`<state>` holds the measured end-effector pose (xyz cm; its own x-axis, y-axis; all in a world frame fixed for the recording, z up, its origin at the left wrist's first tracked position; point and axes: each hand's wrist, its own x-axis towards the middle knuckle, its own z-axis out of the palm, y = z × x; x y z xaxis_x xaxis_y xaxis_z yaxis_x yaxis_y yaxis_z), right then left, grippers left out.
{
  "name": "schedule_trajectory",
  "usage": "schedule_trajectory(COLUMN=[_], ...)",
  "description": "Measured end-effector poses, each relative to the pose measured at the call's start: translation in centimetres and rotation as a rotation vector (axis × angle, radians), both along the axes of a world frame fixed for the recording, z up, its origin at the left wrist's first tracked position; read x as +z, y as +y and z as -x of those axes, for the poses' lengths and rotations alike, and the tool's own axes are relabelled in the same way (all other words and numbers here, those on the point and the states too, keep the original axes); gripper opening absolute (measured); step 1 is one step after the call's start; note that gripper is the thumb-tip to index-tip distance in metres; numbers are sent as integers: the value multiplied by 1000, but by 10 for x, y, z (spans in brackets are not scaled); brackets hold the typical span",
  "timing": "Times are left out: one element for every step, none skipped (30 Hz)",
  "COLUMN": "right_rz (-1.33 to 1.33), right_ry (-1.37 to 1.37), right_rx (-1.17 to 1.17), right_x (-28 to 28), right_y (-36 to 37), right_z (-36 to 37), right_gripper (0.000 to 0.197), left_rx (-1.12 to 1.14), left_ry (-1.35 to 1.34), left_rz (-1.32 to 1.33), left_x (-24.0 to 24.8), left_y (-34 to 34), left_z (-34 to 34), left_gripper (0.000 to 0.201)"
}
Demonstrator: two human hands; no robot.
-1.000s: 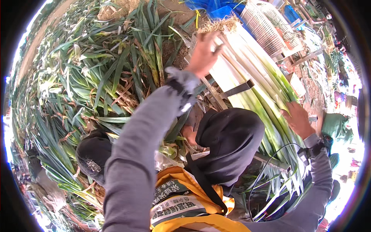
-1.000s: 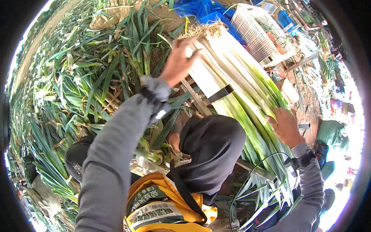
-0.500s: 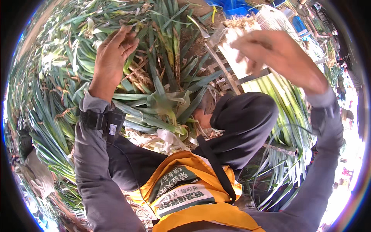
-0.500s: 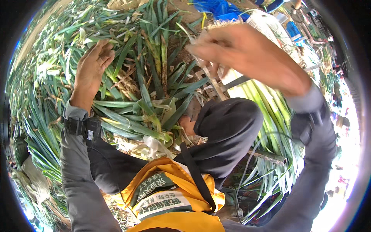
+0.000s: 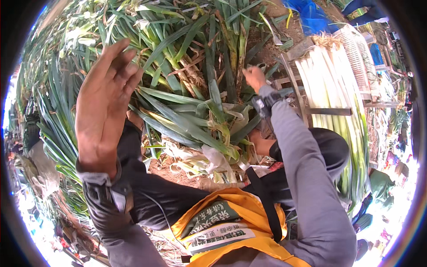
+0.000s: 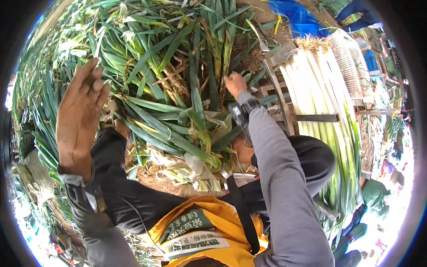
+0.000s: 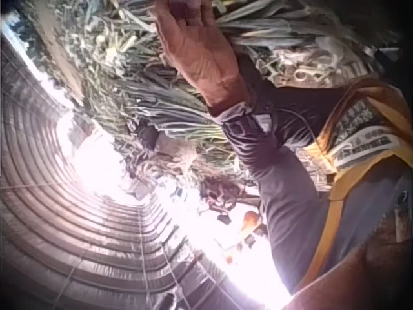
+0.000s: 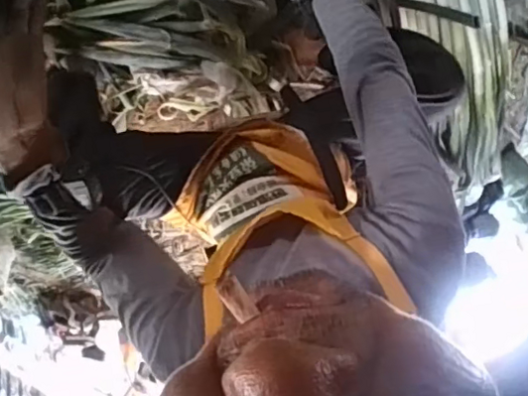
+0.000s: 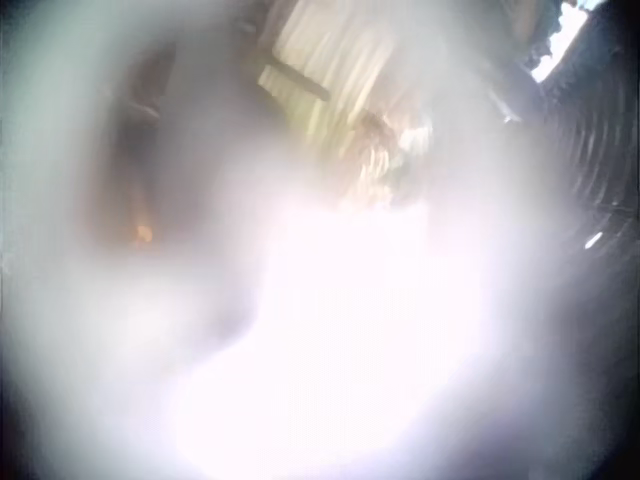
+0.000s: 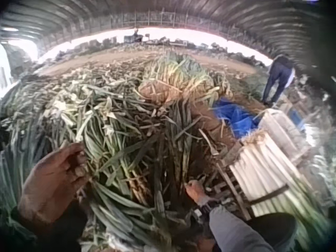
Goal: The recorder is peeling outer layers off leeks and cleaning them for processing.
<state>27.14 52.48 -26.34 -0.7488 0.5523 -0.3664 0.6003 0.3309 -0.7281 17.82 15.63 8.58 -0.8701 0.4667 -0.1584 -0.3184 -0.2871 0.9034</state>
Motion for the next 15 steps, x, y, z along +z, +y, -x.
schedule_trajectory(right_rz=[-26, -53, -94, -130, -219, -220, -222, -217, -224, -206, -187, -198, -60, 77, 69], right_ry=[-46, -94, -63, -30, -14, -49, -62, -63, -67, -122, -174, -173, -197, -219, -214], right_rx=[-46, -100, -112, -121, -103, -121, -120, -108, -116, -136, -155, -167, -145, -122, -127], right_x=[-23, -41, -55, -62, -67, -74, -70, -58, -52, -51, -49, -51, -51, -52, -53], right_y=[-5, -8, -11, -20, -26, -16, -30, -50, -52, -54, -54, -42, -27, -16, -16], right_z=[-9, -19, -25, -25, -23, -23, -14, -1, 1, 3, 5, 2, 0, -3, -4], right_gripper=[30, 31, 33, 35, 43, 52, 54, 56, 56, 56, 57, 57, 55, 54, 54], left_rx=[0, -8, 71, 62, 0, -80, -48, -38, -15, 11, 83, 71, 45, 18, 14], left_ry=[-38, -77, -72, -78, -74, -73, -72, -69, -67, -68, -91, -89, -93, -96, -92], left_rz=[5, 11, 78, 87, 90, 68, 82, 100, 139, 180, 213, 202, 230, 257, 249], left_x=[-2, -3, -2, -5, -9, -13, -16, -12, -11, -13, -17, -18, -18, -18, -16], left_y=[-4, -4, 3, -1, -8, -8, -13, -16, -13, -9, -3, 1, 4, 7, 10], left_z=[1, 0, -5, -5, -2, -1, -2, -7, -9, -10, -11, -11, -11, -11, -13], left_gripper=[42, 44, 44, 44, 44, 45, 46, 46, 46, 46, 45, 45, 45, 44, 44])
